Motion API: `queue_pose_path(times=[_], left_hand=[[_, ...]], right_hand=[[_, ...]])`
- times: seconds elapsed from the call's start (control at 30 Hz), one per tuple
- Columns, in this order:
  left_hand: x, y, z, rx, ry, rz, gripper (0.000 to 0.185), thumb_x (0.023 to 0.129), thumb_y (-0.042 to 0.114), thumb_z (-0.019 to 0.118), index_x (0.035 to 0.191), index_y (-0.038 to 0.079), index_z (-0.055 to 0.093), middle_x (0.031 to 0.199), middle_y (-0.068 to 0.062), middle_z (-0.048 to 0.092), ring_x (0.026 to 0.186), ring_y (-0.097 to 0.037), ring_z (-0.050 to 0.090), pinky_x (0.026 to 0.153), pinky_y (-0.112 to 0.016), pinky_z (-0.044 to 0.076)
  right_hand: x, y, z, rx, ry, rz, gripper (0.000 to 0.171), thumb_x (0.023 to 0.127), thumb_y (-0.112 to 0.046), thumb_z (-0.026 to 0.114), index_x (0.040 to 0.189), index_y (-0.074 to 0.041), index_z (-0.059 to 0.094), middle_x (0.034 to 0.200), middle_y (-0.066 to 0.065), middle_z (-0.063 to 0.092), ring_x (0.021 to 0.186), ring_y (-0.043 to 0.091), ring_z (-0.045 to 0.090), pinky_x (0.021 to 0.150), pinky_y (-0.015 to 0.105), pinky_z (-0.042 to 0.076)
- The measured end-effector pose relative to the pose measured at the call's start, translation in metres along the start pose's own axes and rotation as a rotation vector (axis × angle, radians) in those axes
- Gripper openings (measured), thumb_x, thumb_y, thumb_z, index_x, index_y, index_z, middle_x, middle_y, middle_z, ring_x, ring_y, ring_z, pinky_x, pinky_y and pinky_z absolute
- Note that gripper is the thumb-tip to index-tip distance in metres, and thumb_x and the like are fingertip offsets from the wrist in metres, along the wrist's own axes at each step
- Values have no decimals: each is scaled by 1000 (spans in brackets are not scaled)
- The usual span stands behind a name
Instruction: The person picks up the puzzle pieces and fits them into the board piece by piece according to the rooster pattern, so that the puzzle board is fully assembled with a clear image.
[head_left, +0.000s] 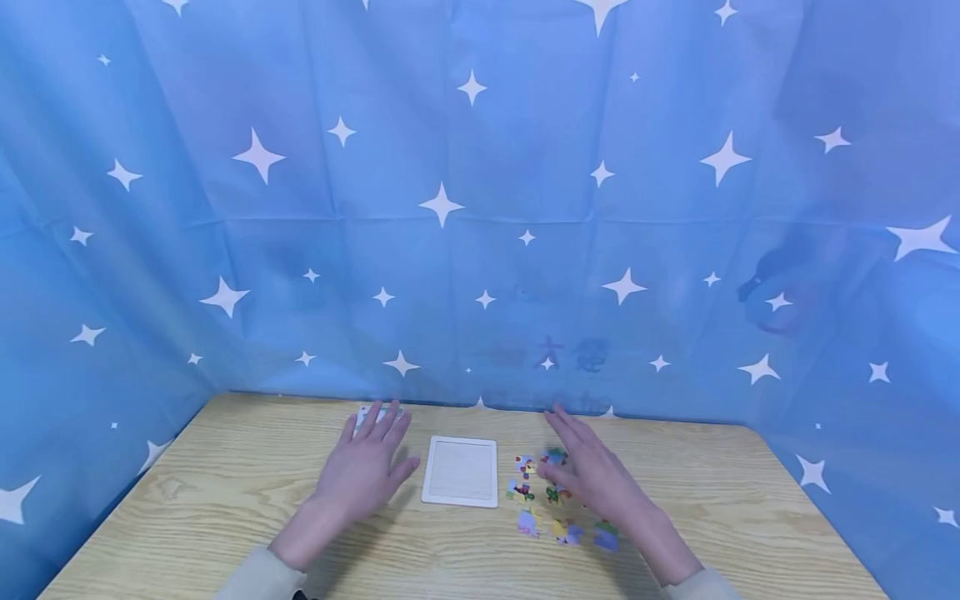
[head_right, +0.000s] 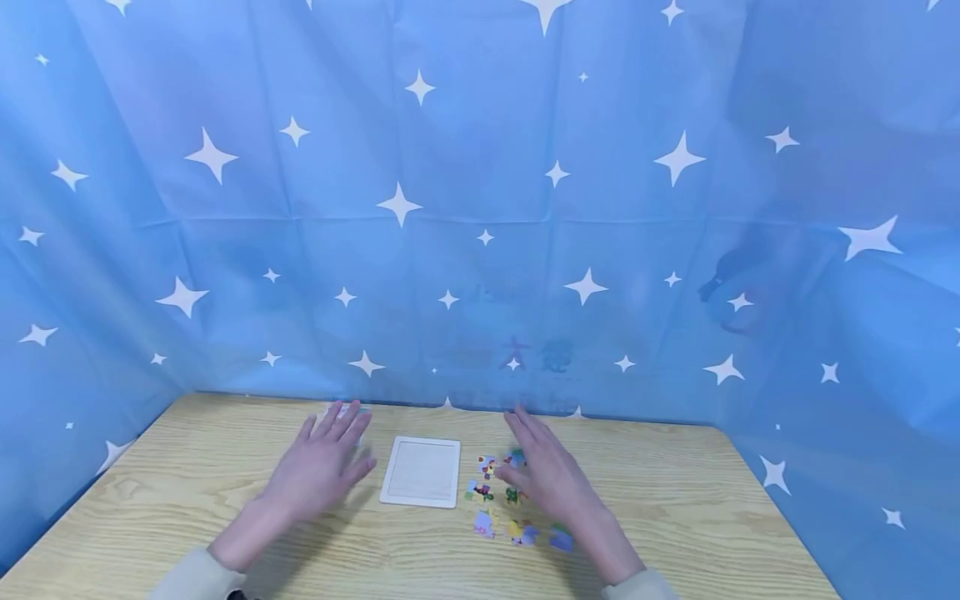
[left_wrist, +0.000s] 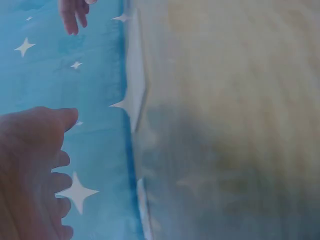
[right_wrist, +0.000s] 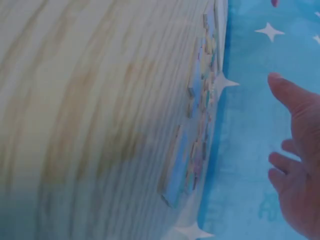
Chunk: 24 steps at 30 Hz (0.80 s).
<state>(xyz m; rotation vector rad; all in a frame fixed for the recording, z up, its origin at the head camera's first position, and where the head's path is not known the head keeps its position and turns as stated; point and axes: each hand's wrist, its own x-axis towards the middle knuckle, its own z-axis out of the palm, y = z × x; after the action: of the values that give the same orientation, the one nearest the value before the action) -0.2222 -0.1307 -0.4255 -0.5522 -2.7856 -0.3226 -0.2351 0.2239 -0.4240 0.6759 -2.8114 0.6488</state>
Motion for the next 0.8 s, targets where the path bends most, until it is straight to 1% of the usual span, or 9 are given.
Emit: queue_pose_path(times=[0.17, 0.27, 0.37, 0.53, 0.63, 0.8], left_hand=[[-7, -2, 10, -111, -42, 17, 65, 101, 37, 66, 151, 1, 49, 159, -23, 38, 149, -44, 29, 116, -65, 24], [-10, -2, 13, -167, -51, 37, 62, 101, 33, 67, 150, 0, 50, 158, -25, 39, 148, -45, 31, 114, -67, 26], [-12, -1, 16, -204, -61, 54, 61, 101, 33, 66, 149, 0, 50, 156, -26, 41, 146, -47, 33, 113, -68, 27], [-15, 0, 19, -273, -113, 61, 61, 101, 32, 66, 149, -2, 50, 154, -27, 43, 143, -50, 35, 113, -68, 26], [-16, 0, 21, -302, -131, 74, 60, 102, 32, 64, 149, -3, 50, 153, -28, 44, 143, -51, 36, 112, -69, 28], [-16, -1, 23, -382, -159, 85, 59, 103, 30, 64, 149, -4, 50, 152, -30, 45, 143, -52, 34, 110, -71, 28]], right_hand=[[5, 2, 4, 70, -17, 1, 74, 93, -25, 79, 154, -2, 44, 156, 19, 43, 142, 41, 42, 107, 58, 42], [8, 4, 8, 118, -36, 37, 67, 92, -21, 80, 150, -3, 51, 151, 17, 50, 139, 39, 46, 105, 56, 45], [13, 8, 12, 154, -56, 73, 60, 91, -18, 81, 144, -5, 58, 146, 14, 55, 136, 37, 49, 103, 55, 47], [18, 13, 17, 198, -92, 74, 53, 90, -13, 81, 139, -2, 62, 142, 14, 59, 132, 39, 52, 100, 54, 50], [21, 15, 19, 239, -118, 71, 52, 91, -12, 80, 139, -2, 62, 141, 14, 59, 132, 39, 52, 99, 54, 50], [24, 19, 22, 250, -130, 34, 50, 91, -11, 80, 137, 1, 63, 137, 16, 61, 128, 40, 55, 98, 54, 50]])
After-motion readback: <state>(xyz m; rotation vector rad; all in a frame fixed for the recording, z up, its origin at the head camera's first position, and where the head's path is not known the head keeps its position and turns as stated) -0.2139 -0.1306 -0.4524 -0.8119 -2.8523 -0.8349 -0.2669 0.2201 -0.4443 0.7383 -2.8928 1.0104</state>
